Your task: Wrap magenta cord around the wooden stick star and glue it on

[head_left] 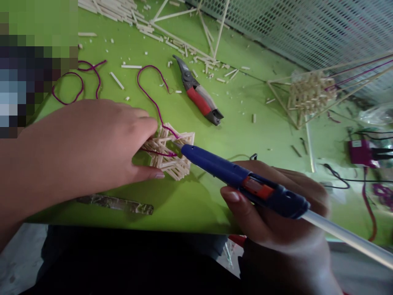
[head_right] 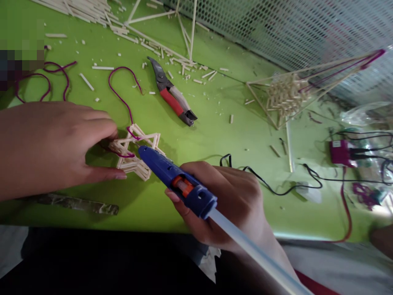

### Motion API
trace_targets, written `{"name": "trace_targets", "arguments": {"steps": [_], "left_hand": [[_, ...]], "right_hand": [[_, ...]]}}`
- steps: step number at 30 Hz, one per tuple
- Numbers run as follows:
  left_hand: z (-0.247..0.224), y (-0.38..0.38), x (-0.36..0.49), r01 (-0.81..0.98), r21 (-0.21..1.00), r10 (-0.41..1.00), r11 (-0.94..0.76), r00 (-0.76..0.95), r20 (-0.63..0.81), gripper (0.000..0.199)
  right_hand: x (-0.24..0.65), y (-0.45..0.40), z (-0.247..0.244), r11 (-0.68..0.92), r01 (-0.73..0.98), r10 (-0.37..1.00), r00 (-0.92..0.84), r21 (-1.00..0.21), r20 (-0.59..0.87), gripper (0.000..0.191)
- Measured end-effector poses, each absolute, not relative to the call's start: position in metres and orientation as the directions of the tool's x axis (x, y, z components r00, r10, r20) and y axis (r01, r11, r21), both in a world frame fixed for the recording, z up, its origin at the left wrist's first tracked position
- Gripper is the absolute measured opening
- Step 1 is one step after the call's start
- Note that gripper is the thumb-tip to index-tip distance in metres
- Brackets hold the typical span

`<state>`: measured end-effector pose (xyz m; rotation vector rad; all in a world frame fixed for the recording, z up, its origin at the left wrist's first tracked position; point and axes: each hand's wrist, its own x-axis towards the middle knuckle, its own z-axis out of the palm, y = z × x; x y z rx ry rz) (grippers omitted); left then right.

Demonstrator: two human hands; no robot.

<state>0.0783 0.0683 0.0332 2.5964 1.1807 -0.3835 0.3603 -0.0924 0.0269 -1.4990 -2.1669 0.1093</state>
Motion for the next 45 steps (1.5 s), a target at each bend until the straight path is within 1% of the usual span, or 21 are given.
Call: {"name": "trace_targets", "arguments": {"steps": [3, 8, 11, 14, 17, 24, 26, 28, 31, 33, 38, 42, 45], "left_hand": [[0.0345, 0.0699, 0.0792, 0.759, 0.076, 0.687, -0.646, 0.622, -0.376, 0.072], [0.0332, 0.0717, 0.0779, 0.748, 0.035, 0.677, -0.663, 0.618, -0.399, 0.077], [0.0335, 0.0712, 0.0786, 0.76, 0.059, 0.685, -0.647, 0.613, -0.392, 0.073], [0.0352, 0.0704, 0.0803, 0.771, 0.092, 0.696, -0.63, 0.614, -0.372, 0.072], [0.036, 0.0703, 0.0819, 0.774, 0.094, 0.691, -0.626, 0.607, -0.393, 0.073], [0.0358, 0.0704, 0.0826, 0.803, 0.115, 0.703, -0.585, 0.573, -0.422, 0.07], [0.036, 0.0705, 0.0819, 0.79, 0.099, 0.697, -0.605, 0.586, -0.413, 0.073], [0.0352, 0.071, 0.0804, 0.771, 0.085, 0.687, -0.632, 0.607, -0.399, 0.075], [0.032, 0.0725, 0.0766, 0.75, 0.085, 0.683, -0.656, 0.638, -0.355, 0.077], [0.03, 0.0734, 0.0746, 0.744, 0.088, 0.685, -0.663, 0.649, -0.331, 0.077], [0.0299, 0.0724, 0.0749, 0.751, 0.06, 0.688, -0.657, 0.631, -0.358, 0.072], [0.0306, 0.0717, 0.0753, 0.751, 0.085, 0.688, -0.655, 0.639, -0.346, 0.073], [0.0312, 0.0726, 0.0751, 0.78, 0.107, 0.704, -0.616, 0.607, -0.368, 0.067]], "right_hand": [[0.3621, -0.0924, 0.0289, 0.392, 0.853, 0.892, -0.262, -0.343, 0.368, 0.008], [0.3605, -0.0888, 0.0321, 0.39, 0.859, 0.89, -0.259, -0.332, 0.374, 0.008], [0.3608, -0.089, 0.0311, 0.388, 0.863, 0.888, -0.257, -0.323, 0.381, 0.006], [0.3632, -0.0916, 0.0294, 0.345, 0.87, 0.899, -0.199, -0.352, 0.39, 0.005], [0.364, -0.0925, 0.03, 0.305, 0.885, 0.911, -0.163, -0.352, 0.379, 0.006], [0.3589, -0.0909, 0.0339, 0.288, 0.893, 0.909, -0.141, -0.346, 0.392, 0.006], [0.3597, -0.0918, 0.0339, 0.31, 0.876, 0.908, -0.157, -0.369, 0.389, 0.005], [0.361, -0.0921, 0.0335, 0.384, 0.835, 0.892, -0.225, -0.394, 0.393, 0.005], [0.3614, -0.0901, 0.0318, 0.468, 0.794, 0.861, -0.312, -0.387, 0.401, 0.011], [0.3601, -0.0879, 0.0304, 0.472, 0.798, 0.859, -0.321, -0.375, 0.398, 0.012], [0.3557, -0.085, 0.0292, 0.466, 0.804, 0.861, -0.317, -0.368, 0.398, 0.013], [0.3554, -0.0862, 0.0293, 0.442, 0.81, 0.876, -0.296, -0.385, 0.381, 0.014], [0.3566, -0.0875, 0.0285, 0.425, 0.817, 0.886, -0.285, -0.391, 0.366, 0.016]]}}
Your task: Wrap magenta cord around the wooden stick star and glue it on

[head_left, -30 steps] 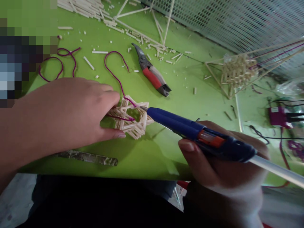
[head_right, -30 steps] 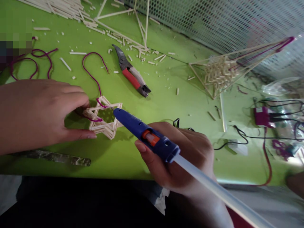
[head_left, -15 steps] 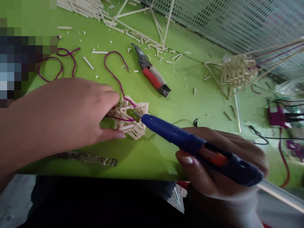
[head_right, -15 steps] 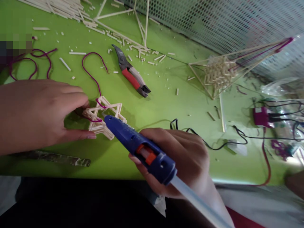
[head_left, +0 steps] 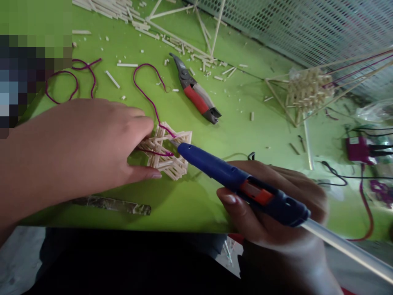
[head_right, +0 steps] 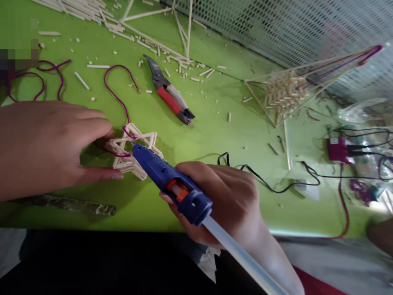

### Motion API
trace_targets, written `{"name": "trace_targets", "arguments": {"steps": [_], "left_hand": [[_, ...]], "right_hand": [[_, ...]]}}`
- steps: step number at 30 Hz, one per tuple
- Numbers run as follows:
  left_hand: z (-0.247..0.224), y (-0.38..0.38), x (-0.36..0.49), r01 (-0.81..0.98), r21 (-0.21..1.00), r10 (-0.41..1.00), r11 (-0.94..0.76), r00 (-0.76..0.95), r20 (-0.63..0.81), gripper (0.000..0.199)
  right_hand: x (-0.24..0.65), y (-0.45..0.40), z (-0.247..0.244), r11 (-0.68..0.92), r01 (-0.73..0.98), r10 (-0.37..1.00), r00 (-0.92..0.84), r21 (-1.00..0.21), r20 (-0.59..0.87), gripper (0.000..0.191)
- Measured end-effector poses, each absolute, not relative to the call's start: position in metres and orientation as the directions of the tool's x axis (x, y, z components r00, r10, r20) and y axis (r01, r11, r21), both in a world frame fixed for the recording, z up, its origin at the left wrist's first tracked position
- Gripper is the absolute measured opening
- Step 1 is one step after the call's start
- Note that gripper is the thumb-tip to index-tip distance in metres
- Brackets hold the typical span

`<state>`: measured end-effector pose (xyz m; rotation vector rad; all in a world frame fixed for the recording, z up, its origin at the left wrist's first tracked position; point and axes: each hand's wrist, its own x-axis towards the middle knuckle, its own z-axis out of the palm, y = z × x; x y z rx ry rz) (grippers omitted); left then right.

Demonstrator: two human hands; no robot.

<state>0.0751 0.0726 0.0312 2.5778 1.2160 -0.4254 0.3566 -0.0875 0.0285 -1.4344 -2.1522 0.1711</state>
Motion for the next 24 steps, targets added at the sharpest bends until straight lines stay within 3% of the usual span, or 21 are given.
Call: {"name": "trace_targets", "arguments": {"steps": [5, 14, 24], "left_hand": [[0.0328, 0.0729, 0.0757, 0.809, 0.1, 0.712, -0.58, 0.562, -0.42, 0.068], [0.0342, 0.0734, 0.0788, 0.764, 0.084, 0.696, -0.64, 0.622, -0.359, 0.074], [0.0278, 0.0746, 0.0699, 0.758, 0.044, 0.695, -0.651, 0.618, -0.368, 0.076]], "right_hand": [[0.3581, -0.0895, 0.0289, 0.412, 0.829, 0.884, -0.264, -0.377, 0.387, 0.014], [0.3591, -0.091, 0.03, 0.406, 0.83, 0.891, -0.266, -0.382, 0.368, 0.008], [0.3568, -0.0891, 0.0276, 0.416, 0.831, 0.883, -0.272, -0.37, 0.382, 0.017]]}}
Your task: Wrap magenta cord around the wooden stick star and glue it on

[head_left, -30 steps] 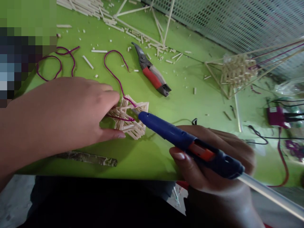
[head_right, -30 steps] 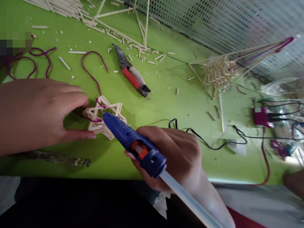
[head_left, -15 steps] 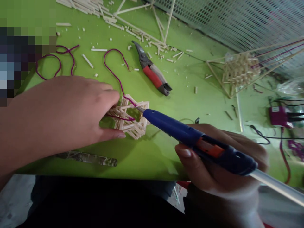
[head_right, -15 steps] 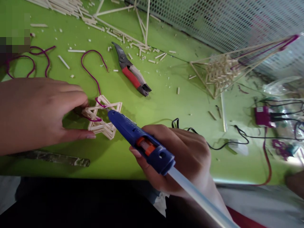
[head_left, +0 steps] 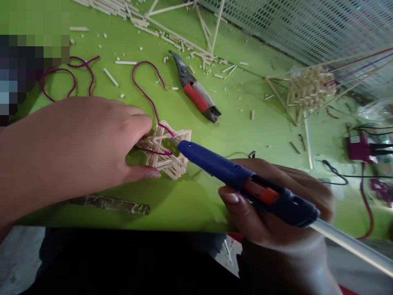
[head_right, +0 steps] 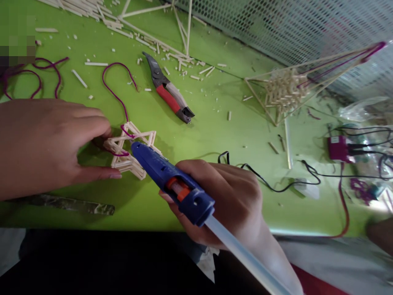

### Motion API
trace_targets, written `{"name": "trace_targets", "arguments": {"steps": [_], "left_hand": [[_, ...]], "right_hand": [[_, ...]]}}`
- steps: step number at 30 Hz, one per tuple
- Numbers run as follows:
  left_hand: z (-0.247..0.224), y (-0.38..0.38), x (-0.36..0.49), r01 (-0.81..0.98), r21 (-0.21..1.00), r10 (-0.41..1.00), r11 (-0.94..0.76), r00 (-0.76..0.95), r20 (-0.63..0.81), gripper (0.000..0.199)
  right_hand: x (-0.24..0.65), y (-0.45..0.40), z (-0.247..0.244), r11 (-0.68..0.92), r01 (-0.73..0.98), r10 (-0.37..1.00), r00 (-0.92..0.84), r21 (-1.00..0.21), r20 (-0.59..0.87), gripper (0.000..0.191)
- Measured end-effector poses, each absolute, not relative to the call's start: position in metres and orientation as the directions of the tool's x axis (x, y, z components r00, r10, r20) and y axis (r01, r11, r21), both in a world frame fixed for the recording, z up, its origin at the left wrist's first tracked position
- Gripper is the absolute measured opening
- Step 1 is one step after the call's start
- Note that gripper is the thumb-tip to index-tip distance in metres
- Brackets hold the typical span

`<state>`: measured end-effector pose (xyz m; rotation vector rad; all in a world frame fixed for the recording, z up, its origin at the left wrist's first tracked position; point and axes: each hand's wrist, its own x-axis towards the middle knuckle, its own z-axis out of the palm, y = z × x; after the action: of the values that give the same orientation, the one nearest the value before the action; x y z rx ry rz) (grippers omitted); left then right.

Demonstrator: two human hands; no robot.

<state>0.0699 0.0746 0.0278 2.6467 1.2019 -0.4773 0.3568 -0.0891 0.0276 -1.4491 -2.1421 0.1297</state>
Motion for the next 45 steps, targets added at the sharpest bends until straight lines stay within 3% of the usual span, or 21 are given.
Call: {"name": "trace_targets", "arguments": {"steps": [9, 17, 31, 35, 40, 45], "left_hand": [[0.0242, 0.0757, 0.0658, 0.756, 0.081, 0.697, -0.649, 0.634, -0.336, 0.08], [0.0279, 0.0752, 0.0698, 0.766, 0.074, 0.698, -0.639, 0.617, -0.365, 0.071], [0.0291, 0.0736, 0.0714, 0.742, 0.032, 0.685, -0.669, 0.633, -0.361, 0.075], [0.0285, 0.0744, 0.0713, 0.738, 0.069, 0.679, -0.671, 0.65, -0.341, 0.078], [0.0247, 0.0748, 0.0687, 0.761, 0.173, 0.691, -0.625, 0.643, -0.331, 0.079], [0.0227, 0.0741, 0.0684, 0.753, 0.14, 0.687, -0.643, 0.648, -0.33, 0.081]], "right_hand": [[0.3593, -0.0889, 0.0347, 0.39, 0.861, 0.886, -0.255, -0.326, 0.387, 0.012], [0.363, -0.0966, 0.0315, 0.279, 0.884, 0.926, -0.144, -0.375, 0.35, 0.01], [0.3605, -0.0924, 0.0335, 0.346, 0.858, 0.911, -0.212, -0.38, 0.353, 0.015], [0.3659, -0.0948, 0.0295, 0.339, 0.853, 0.908, -0.186, -0.398, 0.375, 0.008], [0.3627, -0.092, 0.0317, 0.355, 0.838, 0.908, -0.204, -0.413, 0.367, 0.012], [0.359, -0.0912, 0.0323, 0.356, 0.835, 0.911, -0.211, -0.42, 0.354, 0.013]]}}
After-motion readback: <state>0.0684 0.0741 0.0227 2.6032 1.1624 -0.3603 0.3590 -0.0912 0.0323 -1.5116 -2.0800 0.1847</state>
